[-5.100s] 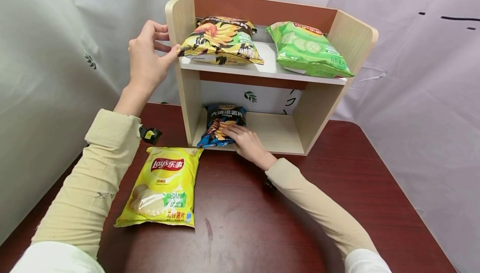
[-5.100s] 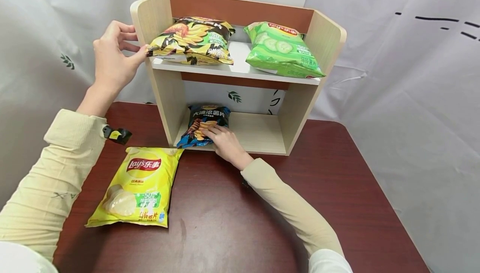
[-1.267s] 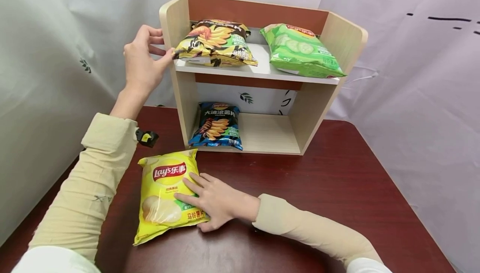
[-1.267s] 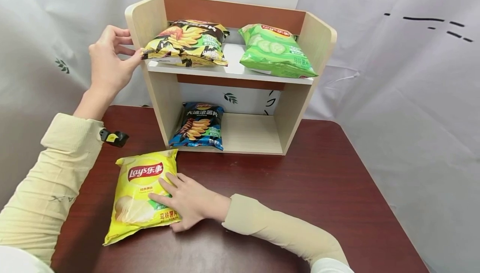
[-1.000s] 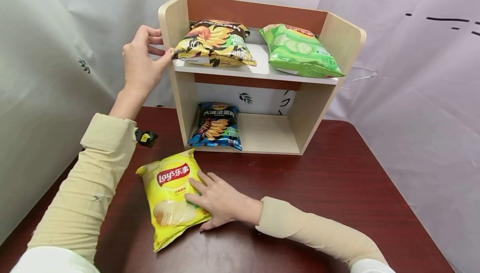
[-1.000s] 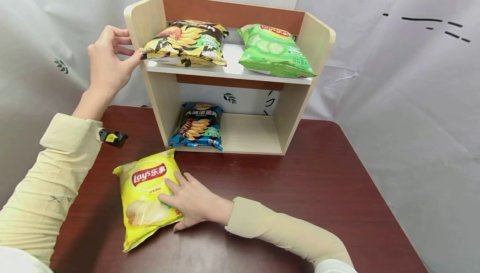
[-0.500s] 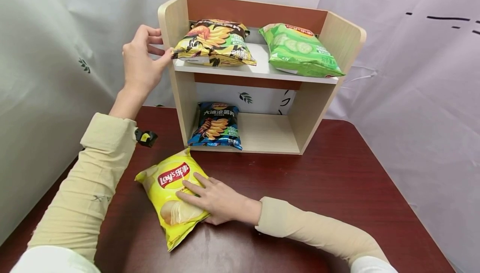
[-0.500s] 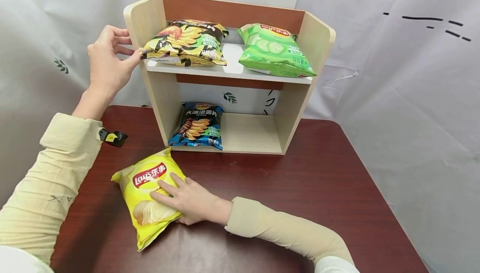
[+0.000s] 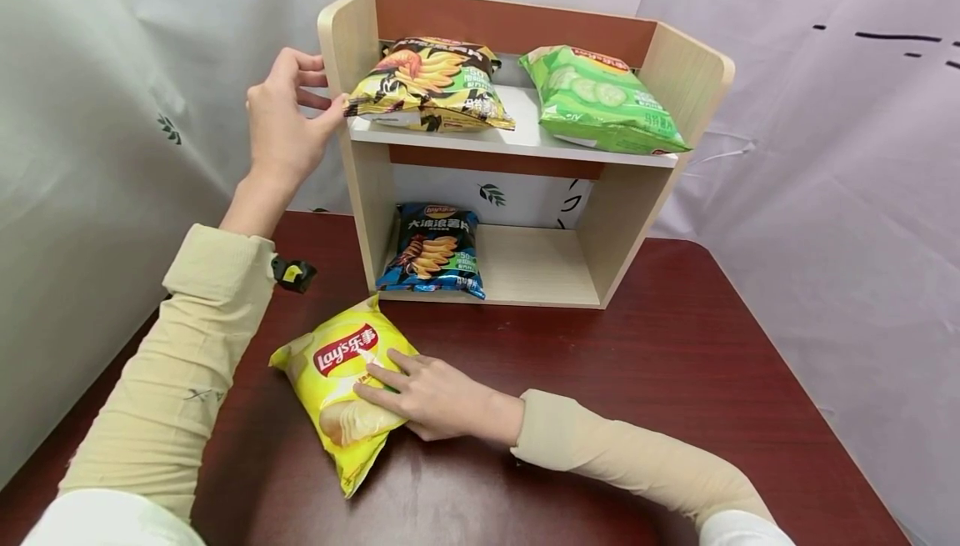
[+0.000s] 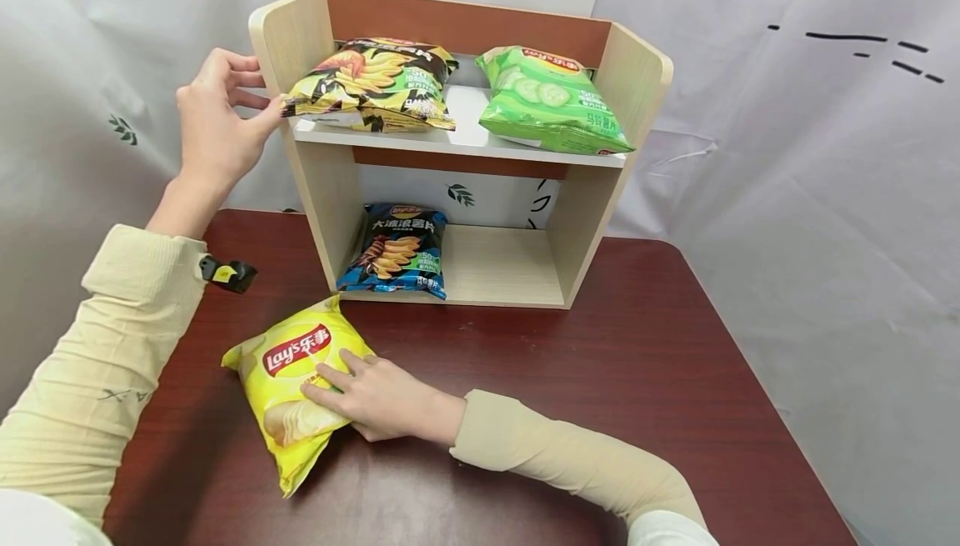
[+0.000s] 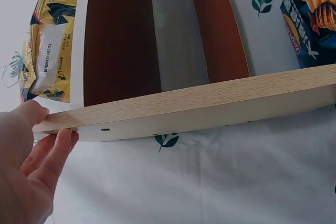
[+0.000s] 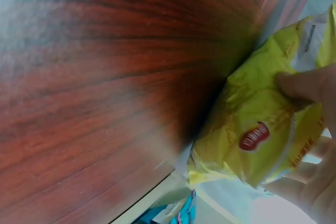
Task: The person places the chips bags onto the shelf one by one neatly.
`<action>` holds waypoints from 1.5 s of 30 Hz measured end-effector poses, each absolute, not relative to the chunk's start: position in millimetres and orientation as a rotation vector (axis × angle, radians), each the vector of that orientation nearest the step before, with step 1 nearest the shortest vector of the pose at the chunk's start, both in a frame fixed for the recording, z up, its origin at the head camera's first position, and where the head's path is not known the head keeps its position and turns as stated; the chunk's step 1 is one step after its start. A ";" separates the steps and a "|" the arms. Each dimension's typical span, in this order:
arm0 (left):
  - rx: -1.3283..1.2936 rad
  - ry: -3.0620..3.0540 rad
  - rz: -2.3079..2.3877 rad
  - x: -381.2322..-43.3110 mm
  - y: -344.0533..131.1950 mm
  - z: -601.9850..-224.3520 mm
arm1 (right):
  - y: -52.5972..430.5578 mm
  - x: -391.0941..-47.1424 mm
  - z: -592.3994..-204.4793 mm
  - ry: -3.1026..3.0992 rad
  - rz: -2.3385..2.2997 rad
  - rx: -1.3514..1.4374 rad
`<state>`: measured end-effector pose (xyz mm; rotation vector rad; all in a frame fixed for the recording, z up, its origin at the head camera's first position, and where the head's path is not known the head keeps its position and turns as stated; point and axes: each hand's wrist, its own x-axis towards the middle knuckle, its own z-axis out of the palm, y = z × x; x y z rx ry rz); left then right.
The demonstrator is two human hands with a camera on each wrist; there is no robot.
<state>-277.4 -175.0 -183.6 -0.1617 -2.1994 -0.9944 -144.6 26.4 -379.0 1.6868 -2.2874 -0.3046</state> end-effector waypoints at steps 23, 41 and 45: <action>-0.181 -2.196 -0.992 -278.0 -174.9 -184.1 | 43.7 -141.1 -360.7 -2.205 -0.151 1.625; -0.158 -2.193 -0.991 -277.2 -175.0 -184.2 | 70.0 -137.1 -351.1 -2.138 0.024 1.575; -0.158 -2.188 -0.990 -277.4 -174.5 -184.0 | 76.3 -136.5 -346.1 -2.084 0.040 1.544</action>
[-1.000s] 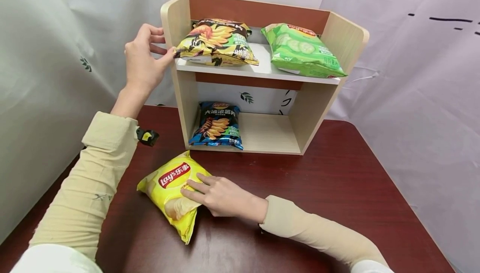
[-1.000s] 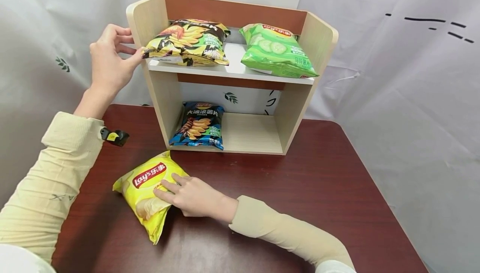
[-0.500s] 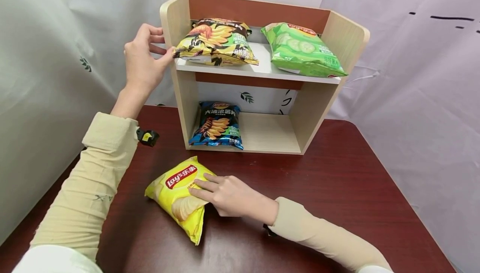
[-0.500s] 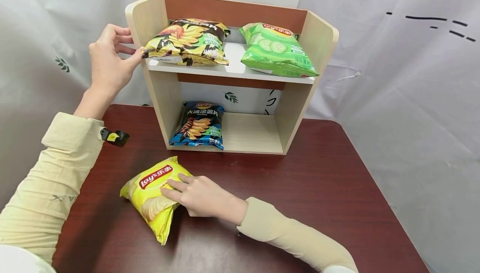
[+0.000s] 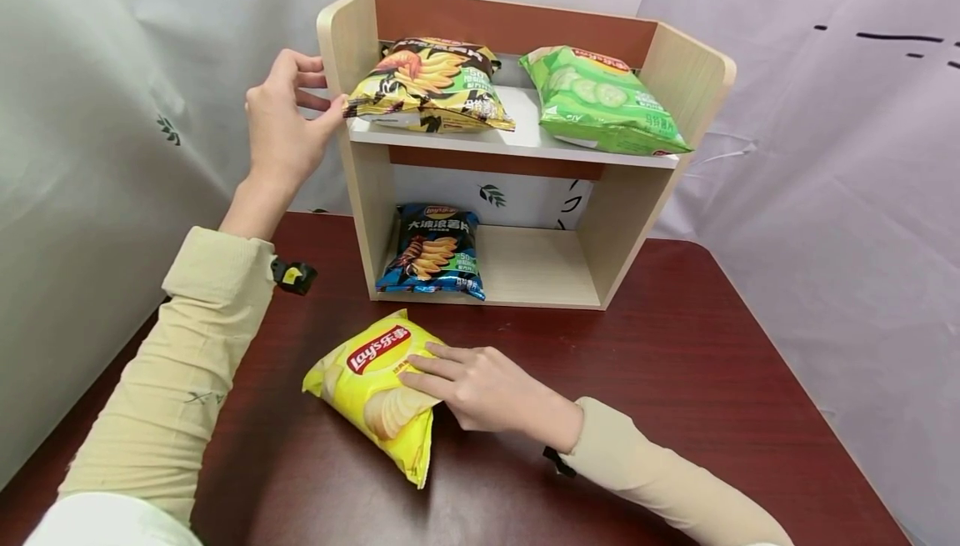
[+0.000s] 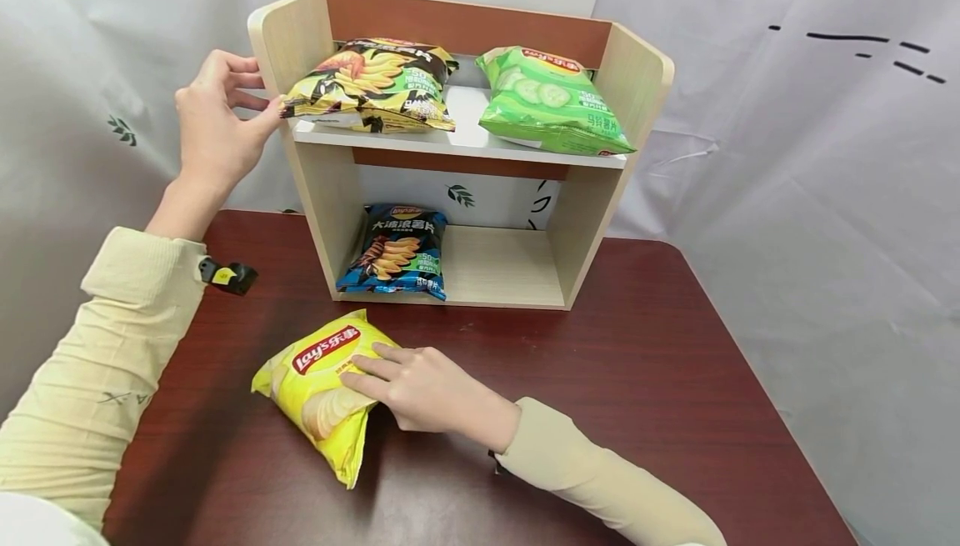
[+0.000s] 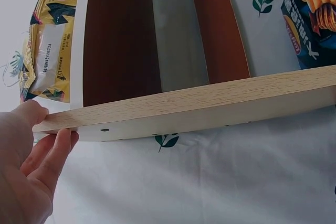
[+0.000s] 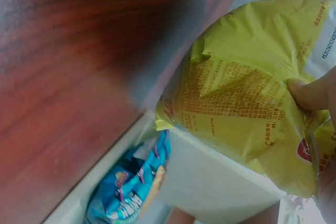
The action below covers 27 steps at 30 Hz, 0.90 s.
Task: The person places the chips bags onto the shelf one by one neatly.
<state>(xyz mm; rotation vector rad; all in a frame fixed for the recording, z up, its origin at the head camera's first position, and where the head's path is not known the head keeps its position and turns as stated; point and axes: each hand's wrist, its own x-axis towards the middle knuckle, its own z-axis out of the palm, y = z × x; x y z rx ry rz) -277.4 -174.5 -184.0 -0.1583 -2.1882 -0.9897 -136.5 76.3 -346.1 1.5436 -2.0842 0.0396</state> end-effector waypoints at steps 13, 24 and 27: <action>-0.161 -2.185 -0.986 -276.6 -174.6 -184.4 | 101.4 -141.6 -326.1 -2.009 0.101 1.414; -0.155 -2.197 -0.991 -277.1 -175.0 -184.4 | 130.4 -154.9 -316.1 -2.001 0.247 1.270; -0.156 -2.201 -0.994 -277.4 -175.0 -184.3 | 140.6 -160.7 -313.8 -2.009 0.276 1.204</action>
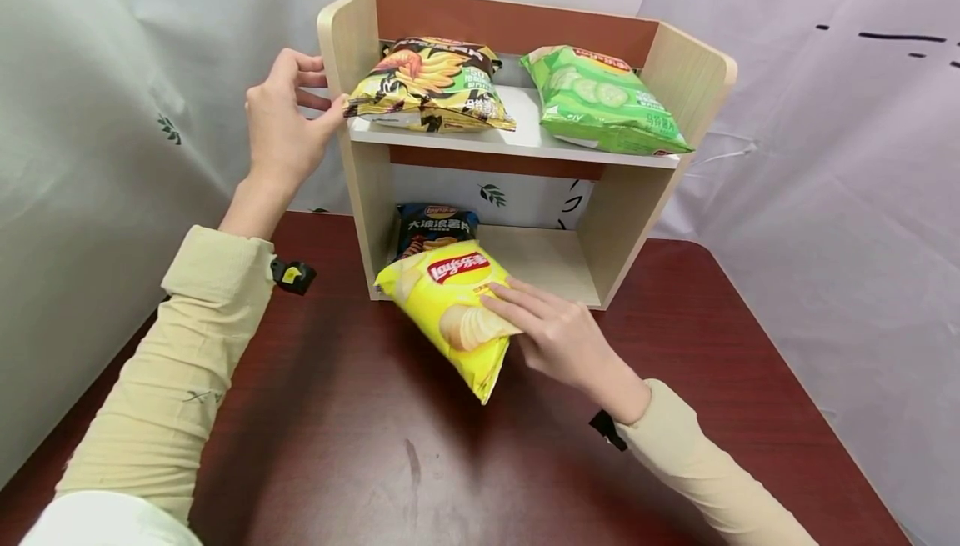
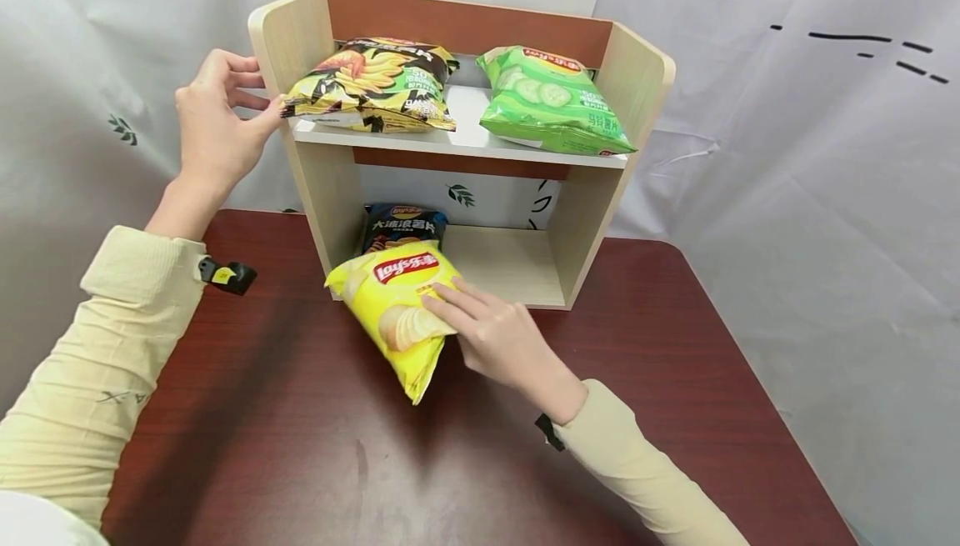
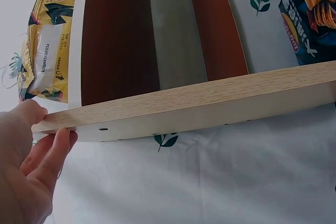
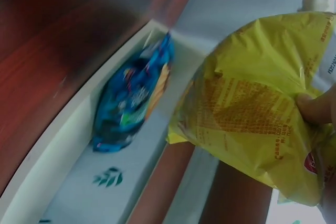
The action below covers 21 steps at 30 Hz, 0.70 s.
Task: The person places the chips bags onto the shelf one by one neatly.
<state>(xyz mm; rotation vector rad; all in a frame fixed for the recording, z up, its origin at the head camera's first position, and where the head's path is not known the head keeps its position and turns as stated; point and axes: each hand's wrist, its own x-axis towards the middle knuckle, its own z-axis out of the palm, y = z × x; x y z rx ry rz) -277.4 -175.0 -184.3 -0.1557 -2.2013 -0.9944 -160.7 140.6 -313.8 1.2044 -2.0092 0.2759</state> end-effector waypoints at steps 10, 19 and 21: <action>-0.167 -2.187 -0.987 -278.6 -175.9 -185.3 | 172.5 -189.6 -318.8 -2.010 0.270 1.041; -0.175 -2.187 -0.978 -277.8 -175.4 -184.8 | 193.3 -214.1 -326.2 -2.051 0.248 0.891; -0.179 -2.180 -0.976 -277.3 -175.3 -184.6 | 197.1 -219.4 -327.4 -2.070 0.249 0.865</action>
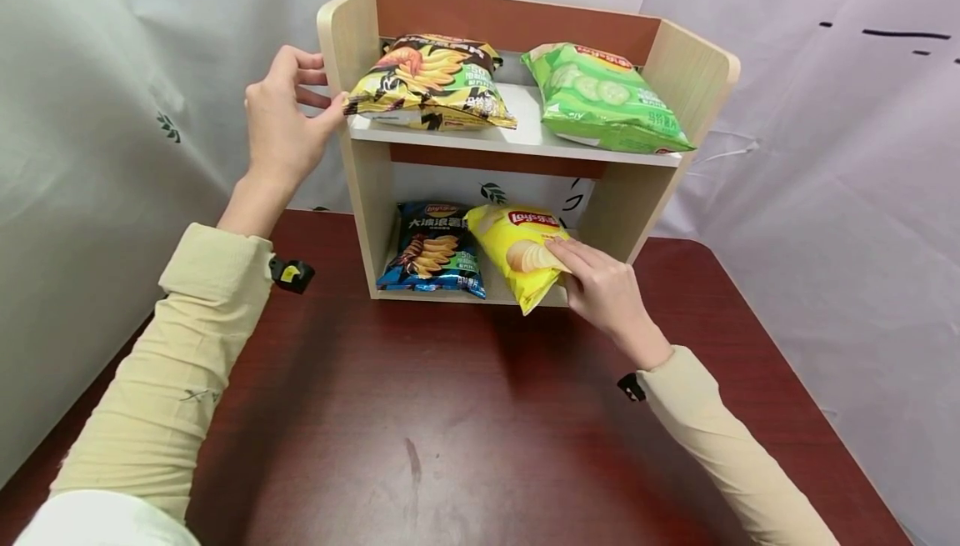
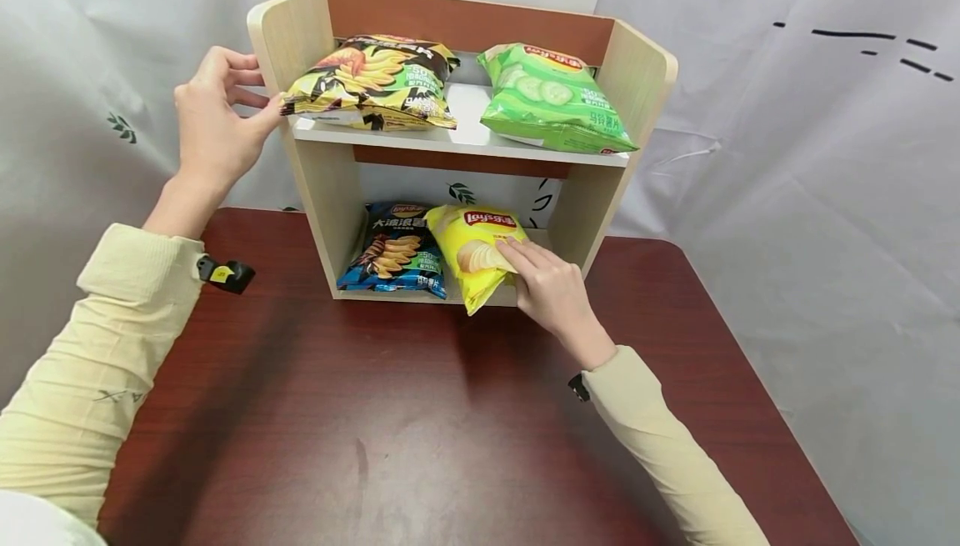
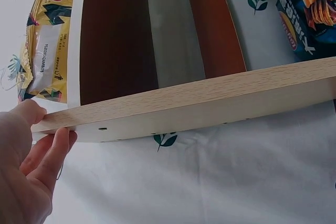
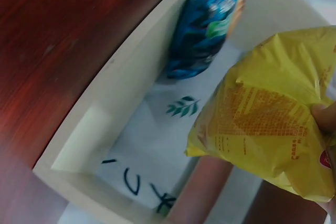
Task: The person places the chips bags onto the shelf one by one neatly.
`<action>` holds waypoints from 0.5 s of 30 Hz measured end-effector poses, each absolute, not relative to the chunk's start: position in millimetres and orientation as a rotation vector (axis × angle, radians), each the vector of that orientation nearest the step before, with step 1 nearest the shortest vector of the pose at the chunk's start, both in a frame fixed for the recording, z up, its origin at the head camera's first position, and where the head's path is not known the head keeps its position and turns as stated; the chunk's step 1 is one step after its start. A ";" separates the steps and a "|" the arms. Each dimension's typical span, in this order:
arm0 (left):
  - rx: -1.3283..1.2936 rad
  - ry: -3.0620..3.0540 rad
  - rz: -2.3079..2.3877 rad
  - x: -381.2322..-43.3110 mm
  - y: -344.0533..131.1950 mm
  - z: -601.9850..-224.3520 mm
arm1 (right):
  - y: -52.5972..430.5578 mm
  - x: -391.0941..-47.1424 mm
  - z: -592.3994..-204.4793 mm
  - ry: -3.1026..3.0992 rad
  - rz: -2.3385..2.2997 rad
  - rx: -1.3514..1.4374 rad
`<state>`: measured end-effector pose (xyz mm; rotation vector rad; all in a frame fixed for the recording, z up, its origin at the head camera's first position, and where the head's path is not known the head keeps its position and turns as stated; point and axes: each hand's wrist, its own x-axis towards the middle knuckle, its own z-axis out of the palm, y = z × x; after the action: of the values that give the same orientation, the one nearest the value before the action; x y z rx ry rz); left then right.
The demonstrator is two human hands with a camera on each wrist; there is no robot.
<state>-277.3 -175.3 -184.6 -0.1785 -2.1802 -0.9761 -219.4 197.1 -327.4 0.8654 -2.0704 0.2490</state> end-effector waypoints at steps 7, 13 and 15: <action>-0.181 -2.177 -0.975 -276.5 -174.9 -184.1 | 208.1 -235.7 -336.7 -2.146 0.230 0.785; -0.181 -2.180 -0.974 -276.4 -174.6 -184.0 | 214.0 -244.7 -348.3 -2.204 0.208 0.742; -0.179 -2.179 -0.975 -276.4 -174.8 -184.1 | 215.6 -247.7 -353.5 -2.215 0.200 0.735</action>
<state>-276.4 -174.8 -184.1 -0.1788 -2.1793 -0.9748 -247.7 215.6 -353.5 0.7350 -2.2149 0.1996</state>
